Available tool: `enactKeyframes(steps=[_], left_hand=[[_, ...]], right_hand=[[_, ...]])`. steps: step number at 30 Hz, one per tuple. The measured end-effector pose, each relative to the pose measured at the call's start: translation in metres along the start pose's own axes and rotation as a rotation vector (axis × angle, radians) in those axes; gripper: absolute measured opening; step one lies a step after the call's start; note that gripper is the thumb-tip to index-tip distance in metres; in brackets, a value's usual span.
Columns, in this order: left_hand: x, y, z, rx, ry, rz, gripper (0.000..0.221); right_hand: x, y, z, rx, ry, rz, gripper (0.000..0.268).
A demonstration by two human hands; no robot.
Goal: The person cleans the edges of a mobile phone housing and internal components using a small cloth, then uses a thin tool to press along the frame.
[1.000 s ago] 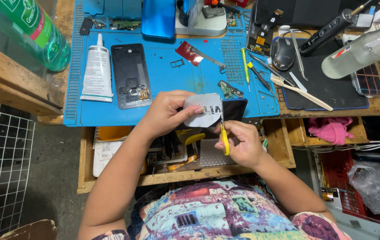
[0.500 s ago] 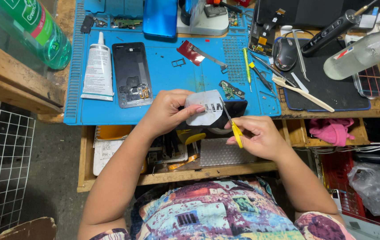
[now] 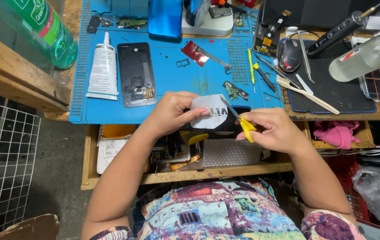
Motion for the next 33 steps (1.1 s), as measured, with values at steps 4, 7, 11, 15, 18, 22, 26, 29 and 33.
enactKeyframes(steps=[4, 7, 11, 15, 18, 22, 26, 29, 33], left_hand=[[0.001, -0.001, 0.0, 0.014, 0.011, 0.025, 0.017], [0.001, 0.0, -0.002, 0.025, 0.018, 0.056, 0.017], [0.0, 0.001, -0.002, 0.024, 0.013, 0.022, 0.016], [-0.001, 0.007, -0.005, 0.005, -0.034, 0.098, 0.014], [-0.001, 0.005, -0.002, -0.036, -0.093, 0.083, 0.013], [-0.003, 0.004, 0.0, -0.045, -0.193, 0.069, 0.014], [-0.003, 0.004, 0.002, -0.036, -0.242, 0.07, 0.016], [-0.004, 0.004, 0.003, -0.03, -0.256, 0.086, 0.017], [-0.003, 0.002, 0.003, -0.044, -0.265, 0.078, 0.017]], right_hand=[[0.011, 0.005, 0.001, -0.114, 0.047, -0.037, 0.043], [0.017, 0.011, 0.002, -0.02, 0.037, 0.009, 0.035], [0.017, 0.007, 0.007, 0.048, 0.044, -0.063, 0.034], [-0.007, 0.003, 0.028, -0.047, -0.146, -0.055, 0.041], [-0.061, -0.016, 0.069, 0.172, -0.66, 0.049, 0.035], [-0.183, -0.105, 0.197, -0.195, -1.431, -0.21, 0.028], [-0.227, -0.183, 0.293, -0.674, -1.16, -0.504, 0.044], [-0.208, -0.213, 0.327, -1.008, -0.835, -0.844, 0.033], [-0.175, -0.226, 0.342, -1.382, -0.614, -0.88, 0.021]])
Point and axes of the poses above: each hand's wrist, its own x-axis towards the middle knuckle, its own z-axis out of the back of the hand, y = z × x, the point moved 5 cm from there along x, towards the middle knuckle, and after that the axes turned 7 degrees about -y, right-handed, at the moved point
